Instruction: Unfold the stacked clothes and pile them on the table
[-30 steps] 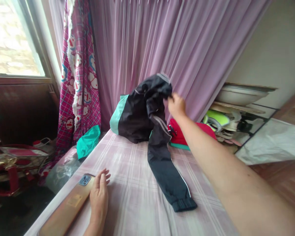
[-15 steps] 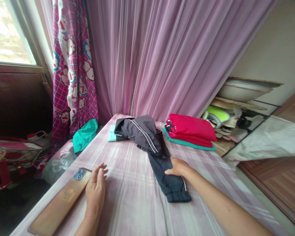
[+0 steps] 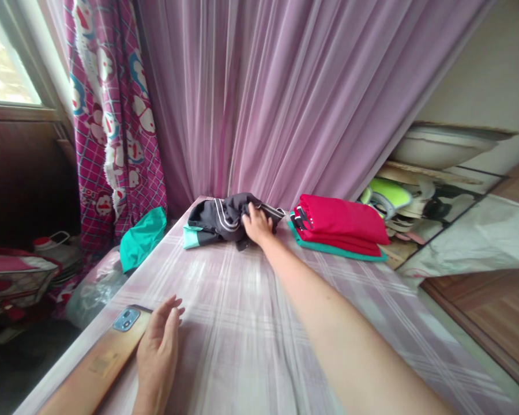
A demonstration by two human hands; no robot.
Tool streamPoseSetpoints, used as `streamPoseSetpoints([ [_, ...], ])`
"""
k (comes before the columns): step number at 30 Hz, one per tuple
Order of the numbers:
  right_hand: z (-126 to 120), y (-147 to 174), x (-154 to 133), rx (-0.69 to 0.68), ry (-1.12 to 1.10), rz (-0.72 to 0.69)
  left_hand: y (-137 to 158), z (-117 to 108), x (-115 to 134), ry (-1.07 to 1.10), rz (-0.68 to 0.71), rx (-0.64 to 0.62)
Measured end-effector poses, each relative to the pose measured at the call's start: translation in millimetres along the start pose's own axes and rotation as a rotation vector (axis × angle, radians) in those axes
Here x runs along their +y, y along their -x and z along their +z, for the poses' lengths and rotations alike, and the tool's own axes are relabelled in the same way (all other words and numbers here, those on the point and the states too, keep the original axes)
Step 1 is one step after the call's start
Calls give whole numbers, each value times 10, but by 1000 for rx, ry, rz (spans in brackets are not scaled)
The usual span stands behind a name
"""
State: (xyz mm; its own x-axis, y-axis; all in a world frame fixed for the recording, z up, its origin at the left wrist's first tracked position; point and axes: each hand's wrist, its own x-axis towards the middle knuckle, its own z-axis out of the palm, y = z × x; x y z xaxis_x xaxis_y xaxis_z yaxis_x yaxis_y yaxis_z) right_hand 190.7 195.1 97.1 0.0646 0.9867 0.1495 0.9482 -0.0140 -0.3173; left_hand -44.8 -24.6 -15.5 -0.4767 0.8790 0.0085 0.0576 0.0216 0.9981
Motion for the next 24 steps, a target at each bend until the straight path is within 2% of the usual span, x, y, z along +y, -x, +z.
streamPoseSetpoints([
  [2,241,67,-34,-200,12,-44,-4,-5,-10,3,8,8],
  [3,276,77,-12,-239,17,-64,-5,-7,-13,5,14,5],
  [5,168,46,111,-224,21,-87,-7,-9,-14,-3,23,-3],
  [8,-260,-40,461,-71,59,-5,-5,-11,-5,-41,28,-2],
  [11,-651,-28,928,257,244,175,1,-12,0,-66,19,-1],
  [13,-810,33,1236,281,308,297,2,-17,-3,-75,13,-9],
  [15,-917,109,1484,184,283,369,0,-24,-7,-82,18,-10],
  [17,-1010,208,1645,124,250,378,-6,-28,-7,-84,26,-10],
  [19,-1105,364,1723,105,213,321,-10,-25,-2,-85,31,-12],
  [21,-1191,604,1742,19,80,189,-12,-17,10,-89,39,-11],
  [22,-1226,749,1736,-77,-30,109,-13,-12,17,-90,43,-11],
  [24,-1273,1040,1705,-366,-269,-28,-15,-2,30,-85,50,-15],
])
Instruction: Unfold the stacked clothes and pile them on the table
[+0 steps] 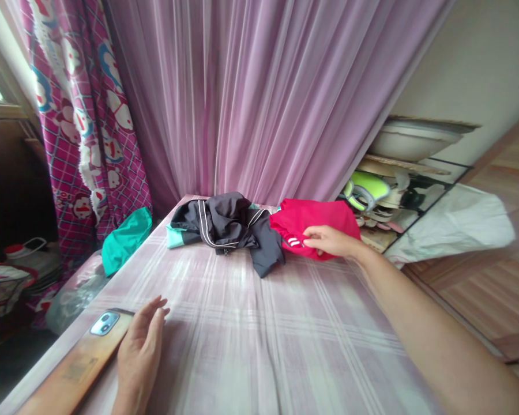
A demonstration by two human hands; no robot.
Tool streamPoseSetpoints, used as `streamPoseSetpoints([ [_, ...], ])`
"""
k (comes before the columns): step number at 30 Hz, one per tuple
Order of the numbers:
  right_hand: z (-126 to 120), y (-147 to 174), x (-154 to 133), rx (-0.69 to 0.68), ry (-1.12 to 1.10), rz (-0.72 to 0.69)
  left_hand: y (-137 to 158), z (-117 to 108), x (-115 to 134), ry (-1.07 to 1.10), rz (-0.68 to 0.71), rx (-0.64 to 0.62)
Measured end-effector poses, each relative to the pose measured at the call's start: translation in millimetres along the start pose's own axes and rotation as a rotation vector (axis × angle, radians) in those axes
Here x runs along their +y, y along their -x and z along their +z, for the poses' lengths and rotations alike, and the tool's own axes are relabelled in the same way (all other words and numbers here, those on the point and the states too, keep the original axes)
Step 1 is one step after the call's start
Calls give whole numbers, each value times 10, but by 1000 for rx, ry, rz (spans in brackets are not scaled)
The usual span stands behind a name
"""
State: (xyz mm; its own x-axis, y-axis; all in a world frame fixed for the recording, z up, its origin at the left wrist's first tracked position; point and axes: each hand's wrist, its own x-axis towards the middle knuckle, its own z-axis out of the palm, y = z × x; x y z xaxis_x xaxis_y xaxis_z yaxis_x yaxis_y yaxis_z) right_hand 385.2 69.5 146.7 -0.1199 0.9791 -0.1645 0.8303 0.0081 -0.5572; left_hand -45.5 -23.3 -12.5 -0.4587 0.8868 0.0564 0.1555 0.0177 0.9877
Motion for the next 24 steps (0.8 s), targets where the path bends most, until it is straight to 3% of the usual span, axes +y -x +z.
streamPoseSetpoints([
  [2,76,204,-34,-236,-138,-53,-6,7,7,19,2,-8],
  [3,110,257,-44,-250,-154,-64,-11,10,7,32,2,-14],
  [7,239,189,12,185,47,-123,-38,19,0,78,8,-17],
  [9,339,96,70,209,189,-111,-50,22,0,84,13,-9],
  [12,533,17,99,52,376,-16,-59,26,6,88,19,-8],
  [15,658,52,1,3,505,20,-63,23,9,84,34,-16],
  [19,526,360,-223,-11,529,-32,-74,11,9,64,39,-24],
  [21,372,619,-295,-138,488,-54,-81,7,6,51,38,-32],
  [24,158,984,-304,-496,285,-23,-92,7,-9,22,51,-35],
])
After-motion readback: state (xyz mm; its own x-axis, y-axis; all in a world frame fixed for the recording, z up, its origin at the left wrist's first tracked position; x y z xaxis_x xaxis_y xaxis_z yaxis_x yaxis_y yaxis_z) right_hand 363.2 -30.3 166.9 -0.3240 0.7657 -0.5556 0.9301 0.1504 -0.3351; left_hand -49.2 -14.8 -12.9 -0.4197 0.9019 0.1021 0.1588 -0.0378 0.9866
